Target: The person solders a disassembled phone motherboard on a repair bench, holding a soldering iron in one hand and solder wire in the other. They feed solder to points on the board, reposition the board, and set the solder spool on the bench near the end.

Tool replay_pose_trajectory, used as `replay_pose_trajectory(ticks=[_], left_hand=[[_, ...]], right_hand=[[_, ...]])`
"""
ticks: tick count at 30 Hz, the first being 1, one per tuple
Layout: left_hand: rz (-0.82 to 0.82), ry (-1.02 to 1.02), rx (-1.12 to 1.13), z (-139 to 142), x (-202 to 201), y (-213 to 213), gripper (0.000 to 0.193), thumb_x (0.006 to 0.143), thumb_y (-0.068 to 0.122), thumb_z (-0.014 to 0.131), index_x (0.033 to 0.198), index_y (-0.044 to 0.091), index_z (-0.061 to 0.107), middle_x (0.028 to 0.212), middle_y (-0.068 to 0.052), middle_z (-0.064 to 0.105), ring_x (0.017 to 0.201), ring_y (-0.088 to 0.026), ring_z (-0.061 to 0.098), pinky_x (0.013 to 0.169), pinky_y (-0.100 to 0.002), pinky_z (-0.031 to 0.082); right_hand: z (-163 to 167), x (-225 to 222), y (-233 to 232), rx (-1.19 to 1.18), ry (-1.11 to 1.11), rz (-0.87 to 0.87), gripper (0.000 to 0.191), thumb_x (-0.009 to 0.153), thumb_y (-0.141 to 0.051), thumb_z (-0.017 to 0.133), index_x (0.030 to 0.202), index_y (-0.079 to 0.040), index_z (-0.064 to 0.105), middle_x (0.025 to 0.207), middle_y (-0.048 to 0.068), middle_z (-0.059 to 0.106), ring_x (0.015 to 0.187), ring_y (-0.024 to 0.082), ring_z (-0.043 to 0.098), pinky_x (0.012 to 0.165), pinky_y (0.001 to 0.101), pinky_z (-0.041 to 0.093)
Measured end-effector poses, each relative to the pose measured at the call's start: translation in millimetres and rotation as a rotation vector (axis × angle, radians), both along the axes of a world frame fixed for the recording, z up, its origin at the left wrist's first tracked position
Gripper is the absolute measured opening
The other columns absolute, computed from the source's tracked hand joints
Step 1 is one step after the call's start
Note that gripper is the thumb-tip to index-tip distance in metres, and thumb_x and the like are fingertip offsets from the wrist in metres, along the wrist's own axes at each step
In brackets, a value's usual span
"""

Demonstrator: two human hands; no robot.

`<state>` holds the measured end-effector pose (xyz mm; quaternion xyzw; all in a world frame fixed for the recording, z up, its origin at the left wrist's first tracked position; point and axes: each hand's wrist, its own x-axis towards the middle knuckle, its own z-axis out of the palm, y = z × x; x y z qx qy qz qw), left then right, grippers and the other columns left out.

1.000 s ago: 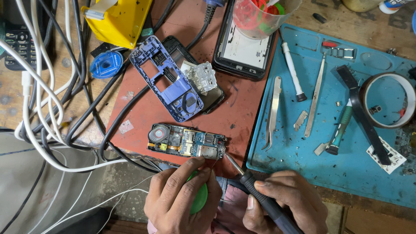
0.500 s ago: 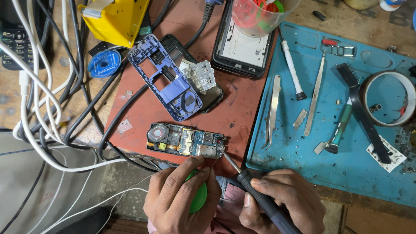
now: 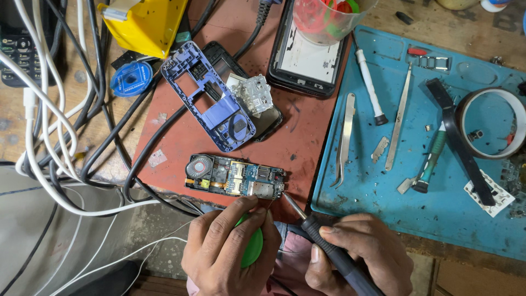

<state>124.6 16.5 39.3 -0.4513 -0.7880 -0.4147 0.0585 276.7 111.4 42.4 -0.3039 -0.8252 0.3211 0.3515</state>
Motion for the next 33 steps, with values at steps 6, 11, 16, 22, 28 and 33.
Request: replay_pose_trajectory(ticks=[6,11,16,22,28,33], left_hand=[[0.007,-0.009,0.001,0.9,0.6,1.1,0.024,0.072,0.002,0.087,0.092,0.008,0.074,0.105,-0.006,0.074,0.087,-0.023,0.070,0.073,-0.032,0.058],[-0.004,-0.013,-0.004,1.5,-0.2,0.8,0.024,0.072,0.002,0.087,0.092,0.008,0.074,0.105,-0.006,0.074,0.086,-0.023,0.070,0.071,-0.031,0.058],[0.009,-0.029,-0.021,1.9,1.0,0.5,0.023,0.072,0.002,0.087,0.091,0.009,0.074,0.105,-0.005,0.074,0.085,-0.022,0.070,0.071,-0.031,0.058],[-0.005,-0.041,-0.023,0.9,-0.5,-0.8,0.022,0.071,0.004,0.086,0.089,0.009,0.074,0.105,-0.005,0.074,0.087,-0.023,0.071,0.073,-0.031,0.059],[-0.017,-0.050,0.002,0.0,-1.2,-0.5,0.022,0.071,0.002,0.084,0.089,0.008,0.074,0.105,-0.006,0.074,0.087,-0.022,0.072,0.073,-0.031,0.059],[-0.007,-0.065,-0.001,0.9,0.1,-1.3,0.022,0.071,0.001,0.084,0.089,0.008,0.074,0.106,-0.006,0.074,0.088,-0.022,0.072,0.073,-0.031,0.059]], right_hand=[[0.4,-2.1,1.0,0.026,0.000,0.008,0.019,0.086,-0.014,0.074,0.101,-0.007,0.065,0.074,0.005,0.068,0.070,0.015,0.074,0.069,0.0302,0.061],[0.1,-1.7,-0.3,0.013,0.002,0.006,0.018,0.087,-0.015,0.074,0.101,-0.006,0.065,0.076,0.005,0.069,0.071,0.015,0.075,0.069,0.0302,0.061],[-0.8,-1.7,3.4,0.046,0.000,0.021,0.020,0.084,-0.016,0.076,0.098,-0.005,0.066,0.074,0.006,0.069,0.070,0.016,0.074,0.062,0.0277,0.059],[-1.1,-4.0,5.3,0.075,0.024,0.034,0.020,0.085,-0.016,0.075,0.099,-0.005,0.066,0.074,0.006,0.069,0.070,0.017,0.074,0.065,0.0296,0.060],[-0.1,-3.6,5.1,0.068,0.038,0.054,0.021,0.086,-0.016,0.075,0.101,-0.005,0.065,0.074,0.005,0.069,0.071,0.017,0.074,0.069,0.0311,0.061],[-0.5,-3.6,4.1,0.052,0.037,0.047,0.022,0.086,-0.016,0.075,0.102,-0.005,0.065,0.076,0.006,0.070,0.072,0.018,0.075,0.068,0.0309,0.061]])
